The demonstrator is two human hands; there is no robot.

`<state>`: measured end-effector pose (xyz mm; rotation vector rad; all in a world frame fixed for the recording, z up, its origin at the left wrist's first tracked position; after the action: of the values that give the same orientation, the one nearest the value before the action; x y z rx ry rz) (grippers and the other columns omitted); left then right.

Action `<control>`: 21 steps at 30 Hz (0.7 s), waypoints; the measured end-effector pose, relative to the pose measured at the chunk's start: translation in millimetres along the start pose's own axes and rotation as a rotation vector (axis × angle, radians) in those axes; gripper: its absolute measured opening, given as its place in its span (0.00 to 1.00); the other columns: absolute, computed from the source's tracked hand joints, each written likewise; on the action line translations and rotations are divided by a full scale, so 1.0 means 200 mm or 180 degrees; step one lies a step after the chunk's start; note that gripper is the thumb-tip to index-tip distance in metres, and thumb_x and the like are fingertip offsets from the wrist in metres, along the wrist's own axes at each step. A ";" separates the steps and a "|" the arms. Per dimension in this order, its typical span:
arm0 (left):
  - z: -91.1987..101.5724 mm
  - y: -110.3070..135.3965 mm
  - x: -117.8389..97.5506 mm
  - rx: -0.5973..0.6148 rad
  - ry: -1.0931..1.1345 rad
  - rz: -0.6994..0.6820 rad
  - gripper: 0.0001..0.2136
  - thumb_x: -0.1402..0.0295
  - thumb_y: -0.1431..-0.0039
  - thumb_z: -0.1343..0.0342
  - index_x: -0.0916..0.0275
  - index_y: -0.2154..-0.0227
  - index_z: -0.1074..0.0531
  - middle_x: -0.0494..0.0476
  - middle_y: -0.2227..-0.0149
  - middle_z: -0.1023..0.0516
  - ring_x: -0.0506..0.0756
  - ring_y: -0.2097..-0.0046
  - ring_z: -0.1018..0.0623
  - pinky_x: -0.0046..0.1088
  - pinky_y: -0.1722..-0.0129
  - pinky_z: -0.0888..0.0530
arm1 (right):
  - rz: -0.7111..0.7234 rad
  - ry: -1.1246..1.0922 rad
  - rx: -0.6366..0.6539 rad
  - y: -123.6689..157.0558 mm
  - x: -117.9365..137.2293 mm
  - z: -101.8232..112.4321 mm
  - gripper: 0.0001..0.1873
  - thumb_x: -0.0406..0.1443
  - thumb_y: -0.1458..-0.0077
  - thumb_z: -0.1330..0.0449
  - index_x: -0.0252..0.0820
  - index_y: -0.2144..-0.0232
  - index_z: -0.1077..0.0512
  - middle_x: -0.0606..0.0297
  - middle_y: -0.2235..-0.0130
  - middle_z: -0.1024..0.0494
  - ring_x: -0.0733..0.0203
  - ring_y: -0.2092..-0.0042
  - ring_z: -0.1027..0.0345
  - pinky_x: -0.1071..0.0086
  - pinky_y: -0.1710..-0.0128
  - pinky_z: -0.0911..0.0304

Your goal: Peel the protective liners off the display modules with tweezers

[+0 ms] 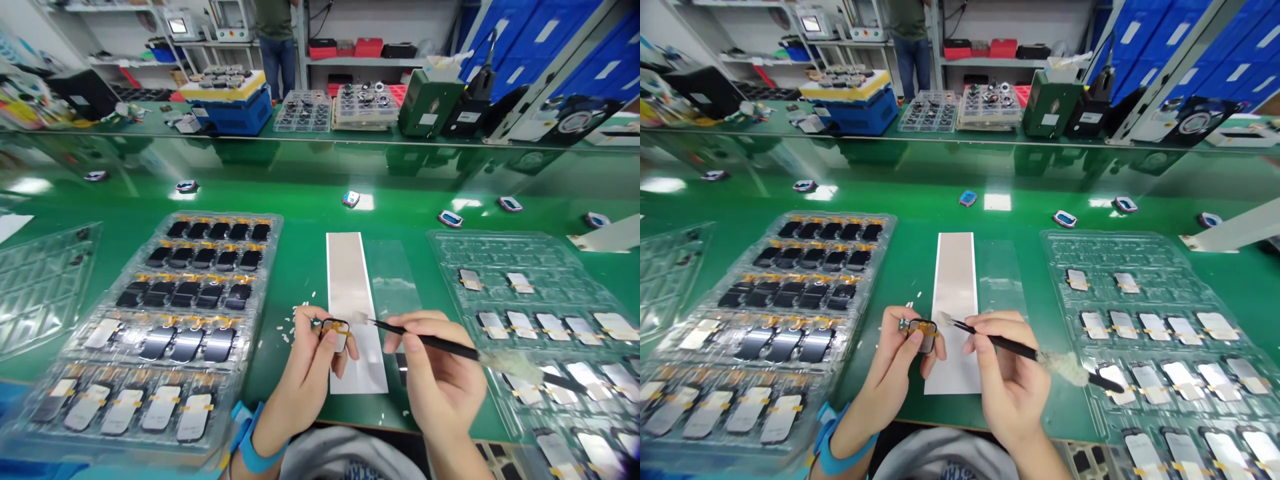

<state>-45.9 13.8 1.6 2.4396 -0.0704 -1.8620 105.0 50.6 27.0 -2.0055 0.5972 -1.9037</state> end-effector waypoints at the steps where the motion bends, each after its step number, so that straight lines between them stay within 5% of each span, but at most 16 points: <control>1: 0.00 0.00 0.00 0.0027 -0.0002 -0.0027 0.08 0.58 0.25 0.57 0.55 0.57 0.46 0.49 0.68 0.23 0.48 0.74 0.32 0.25 0.70 0.34 | 0.0025 -0.0006 0.0039 0.00 0.00 0.01 0.09 0.28 0.36 0.42 0.47 0.59 0.26 0.62 0.62 0.22 0.60 0.66 0.26 0.66 0.68 0.29; 5: -0.02 -0.01 -0.01 0.0125 0.0057 -0.0049 0.08 0.59 0.25 0.58 0.55 0.58 0.46 0.51 0.68 0.21 0.48 0.74 0.31 0.25 0.71 0.32 | 0.0121 0.0210 0.0308 0.01 0.00 0.05 0.15 0.24 0.36 0.46 0.47 0.57 0.25 0.62 0.62 0.23 0.59 0.61 0.25 0.63 0.62 0.28; 11: 0.00 -0.01 -0.02 0.0377 -0.0036 0.0162 0.08 0.59 0.26 0.54 0.56 0.58 0.42 0.46 0.72 0.26 0.46 0.78 0.37 0.22 0.77 0.39 | 0.0481 0.0895 0.1412 -0.01 -0.01 0.07 0.19 0.24 0.41 0.41 0.47 0.50 0.27 0.62 0.60 0.27 0.59 0.61 0.29 0.66 0.63 0.30; 17: 0.01 0.01 -0.05 0.0489 -0.0468 0.0178 0.09 0.57 0.27 0.54 0.56 0.54 0.40 0.44 0.74 0.37 0.49 0.73 0.36 0.23 0.72 0.37 | -0.0594 0.0664 0.1823 -0.06 -0.01 0.04 0.08 0.31 0.38 0.42 0.45 0.57 0.27 0.66 0.66 0.28 0.62 0.66 0.32 0.69 0.66 0.34; 21: 0.02 0.00 -0.03 0.0208 -0.1091 -0.0349 0.03 0.65 0.27 0.53 0.56 0.56 0.37 0.50 0.69 0.29 0.51 0.69 0.28 0.26 0.67 0.30 | -0.1150 0.0380 0.2018 -0.07 -0.03 0.04 0.10 0.36 0.35 0.43 0.43 0.70 0.28 0.66 0.70 0.29 0.63 0.70 0.34 0.71 0.71 0.39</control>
<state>-50.8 14.4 6.4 2.1747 -0.0162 -2.3426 112.9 64.9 27.3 -1.6558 -0.3464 -2.0683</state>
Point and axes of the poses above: each hand's wrist, its own y-axis away from the middle knuckle, its own z-axis out of the back of the hand, x = y × z, the point moved 1 cm from there along -y, towards the middle knuckle
